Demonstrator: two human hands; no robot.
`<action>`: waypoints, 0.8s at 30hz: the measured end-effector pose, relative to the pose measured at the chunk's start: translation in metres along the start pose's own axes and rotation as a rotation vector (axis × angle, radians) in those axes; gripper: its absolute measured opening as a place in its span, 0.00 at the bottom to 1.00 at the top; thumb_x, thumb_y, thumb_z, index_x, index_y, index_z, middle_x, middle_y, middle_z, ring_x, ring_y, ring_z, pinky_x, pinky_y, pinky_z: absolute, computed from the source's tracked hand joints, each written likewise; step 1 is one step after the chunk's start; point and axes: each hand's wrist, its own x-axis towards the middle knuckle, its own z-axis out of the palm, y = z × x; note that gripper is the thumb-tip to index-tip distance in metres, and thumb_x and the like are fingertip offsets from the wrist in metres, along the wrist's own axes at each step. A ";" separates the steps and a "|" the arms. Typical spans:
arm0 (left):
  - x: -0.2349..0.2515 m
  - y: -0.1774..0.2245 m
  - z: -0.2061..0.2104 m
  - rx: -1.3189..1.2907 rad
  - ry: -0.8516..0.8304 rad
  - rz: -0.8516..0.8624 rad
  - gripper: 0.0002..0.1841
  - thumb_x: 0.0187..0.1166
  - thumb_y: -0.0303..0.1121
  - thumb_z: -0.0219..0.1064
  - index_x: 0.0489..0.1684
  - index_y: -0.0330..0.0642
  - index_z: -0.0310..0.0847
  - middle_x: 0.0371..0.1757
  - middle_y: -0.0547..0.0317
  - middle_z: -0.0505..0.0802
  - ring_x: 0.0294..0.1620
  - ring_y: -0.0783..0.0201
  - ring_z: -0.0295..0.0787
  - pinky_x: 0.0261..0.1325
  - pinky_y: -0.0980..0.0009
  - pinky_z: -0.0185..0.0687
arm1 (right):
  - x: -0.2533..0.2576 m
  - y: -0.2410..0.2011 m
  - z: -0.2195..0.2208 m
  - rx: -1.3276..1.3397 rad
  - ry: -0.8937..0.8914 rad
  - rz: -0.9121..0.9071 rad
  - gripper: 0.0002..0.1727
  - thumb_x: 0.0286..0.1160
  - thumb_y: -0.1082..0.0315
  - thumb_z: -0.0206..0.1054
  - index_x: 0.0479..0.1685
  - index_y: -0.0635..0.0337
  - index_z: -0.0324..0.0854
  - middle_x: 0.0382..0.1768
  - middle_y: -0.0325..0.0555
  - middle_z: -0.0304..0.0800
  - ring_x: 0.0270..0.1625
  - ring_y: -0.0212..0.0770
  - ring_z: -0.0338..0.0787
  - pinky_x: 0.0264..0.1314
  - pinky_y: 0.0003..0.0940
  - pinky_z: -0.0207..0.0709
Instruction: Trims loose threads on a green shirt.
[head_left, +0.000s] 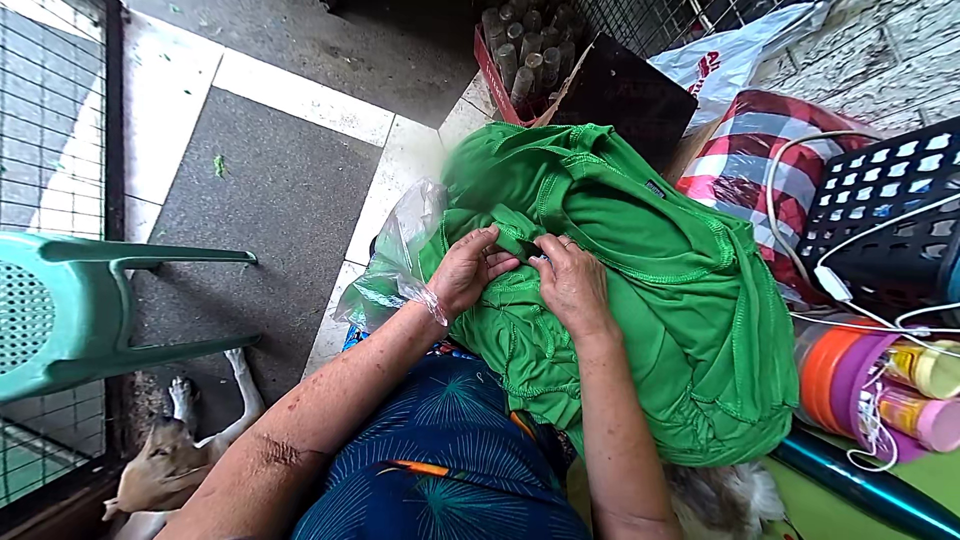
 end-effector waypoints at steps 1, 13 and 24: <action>0.002 0.000 -0.001 -0.009 -0.006 0.001 0.09 0.95 0.34 0.47 0.48 0.44 0.73 0.34 0.60 0.90 0.33 0.68 0.92 0.45 0.74 0.91 | 0.000 0.000 0.000 0.012 0.001 0.003 0.10 0.80 0.74 0.66 0.52 0.67 0.89 0.43 0.64 0.91 0.46 0.64 0.93 0.47 0.62 0.81; 0.016 -0.004 -0.011 0.553 -0.121 0.449 0.21 0.81 0.19 0.52 0.73 0.29 0.73 0.59 0.51 0.88 0.49 0.69 0.90 0.60 0.71 0.86 | 0.002 0.000 0.003 -0.001 0.105 0.089 0.10 0.69 0.77 0.72 0.48 0.71 0.86 0.54 0.65 0.87 0.41 0.62 0.92 0.35 0.56 0.84; 0.034 0.013 -0.037 1.004 -0.297 0.661 0.17 0.85 0.32 0.51 0.39 0.31 0.86 0.50 0.52 0.88 0.59 0.68 0.81 0.68 0.66 0.71 | 0.006 0.010 -0.005 0.438 0.158 0.238 0.10 0.84 0.72 0.62 0.52 0.72 0.81 0.37 0.51 0.86 0.37 0.32 0.81 0.45 0.26 0.75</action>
